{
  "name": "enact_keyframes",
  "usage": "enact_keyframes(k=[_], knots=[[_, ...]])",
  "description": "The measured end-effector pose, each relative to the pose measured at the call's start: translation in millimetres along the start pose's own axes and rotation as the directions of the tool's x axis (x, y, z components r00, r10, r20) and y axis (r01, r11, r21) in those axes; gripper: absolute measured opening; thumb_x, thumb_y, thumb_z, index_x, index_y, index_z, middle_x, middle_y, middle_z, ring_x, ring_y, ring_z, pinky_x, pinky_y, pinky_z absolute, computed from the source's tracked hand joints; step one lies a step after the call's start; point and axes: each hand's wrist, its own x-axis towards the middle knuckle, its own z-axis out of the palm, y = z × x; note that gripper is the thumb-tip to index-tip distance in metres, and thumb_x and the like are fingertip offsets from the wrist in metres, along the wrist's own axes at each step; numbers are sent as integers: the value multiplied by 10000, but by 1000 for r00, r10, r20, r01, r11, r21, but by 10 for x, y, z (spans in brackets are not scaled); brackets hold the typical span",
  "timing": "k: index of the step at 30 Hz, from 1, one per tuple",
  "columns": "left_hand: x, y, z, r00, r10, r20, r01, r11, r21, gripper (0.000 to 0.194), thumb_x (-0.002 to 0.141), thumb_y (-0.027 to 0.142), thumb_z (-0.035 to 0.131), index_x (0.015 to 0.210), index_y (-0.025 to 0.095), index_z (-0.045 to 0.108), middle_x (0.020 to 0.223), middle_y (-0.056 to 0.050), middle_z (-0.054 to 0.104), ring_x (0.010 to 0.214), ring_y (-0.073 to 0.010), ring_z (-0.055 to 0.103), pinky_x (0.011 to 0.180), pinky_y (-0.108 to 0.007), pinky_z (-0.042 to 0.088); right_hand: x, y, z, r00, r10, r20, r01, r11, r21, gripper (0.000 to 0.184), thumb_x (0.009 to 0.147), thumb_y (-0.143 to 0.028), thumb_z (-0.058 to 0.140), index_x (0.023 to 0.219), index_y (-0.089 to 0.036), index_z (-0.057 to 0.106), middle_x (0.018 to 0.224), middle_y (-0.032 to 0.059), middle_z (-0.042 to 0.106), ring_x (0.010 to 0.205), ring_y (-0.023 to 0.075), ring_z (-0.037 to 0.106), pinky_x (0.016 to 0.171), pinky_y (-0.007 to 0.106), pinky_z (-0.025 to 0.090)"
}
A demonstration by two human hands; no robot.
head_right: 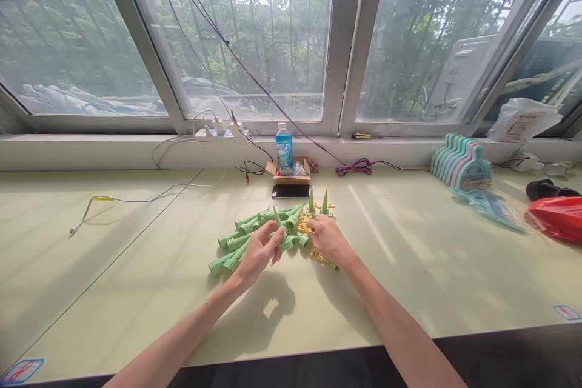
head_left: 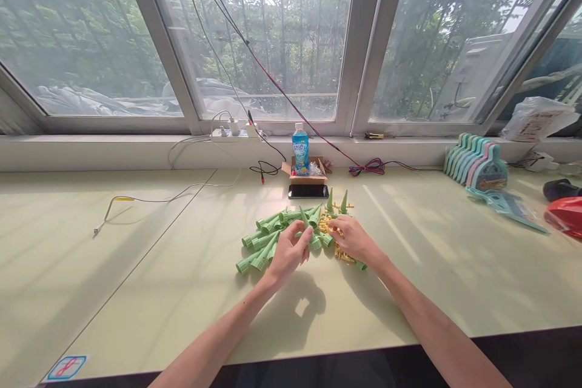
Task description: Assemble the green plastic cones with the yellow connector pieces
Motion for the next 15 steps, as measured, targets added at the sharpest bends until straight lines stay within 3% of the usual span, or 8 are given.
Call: enact_keyframes(k=[10,15], knots=[[-2,24,11,1000,8,-5,-8,1000,-7,383,853,541,634,818,186,495,709,54,477,393,-42,453,389,-188,328,12,23,28,999,21,34,-20,999,-39,197,899,-80,542,827,-208,673,804,33,666,839,210,605,822,338,450],[-4,16,10,1000,6,1,-6,1000,-4,374,864,532,627,825,187,489,680,62,448,397,-49,451,388,-187,323,13,-5,14,999,40,-33,-39,999,5,198,905,-71,510,894,-201,659,868,55,677,872,223,599,798,330,465]])
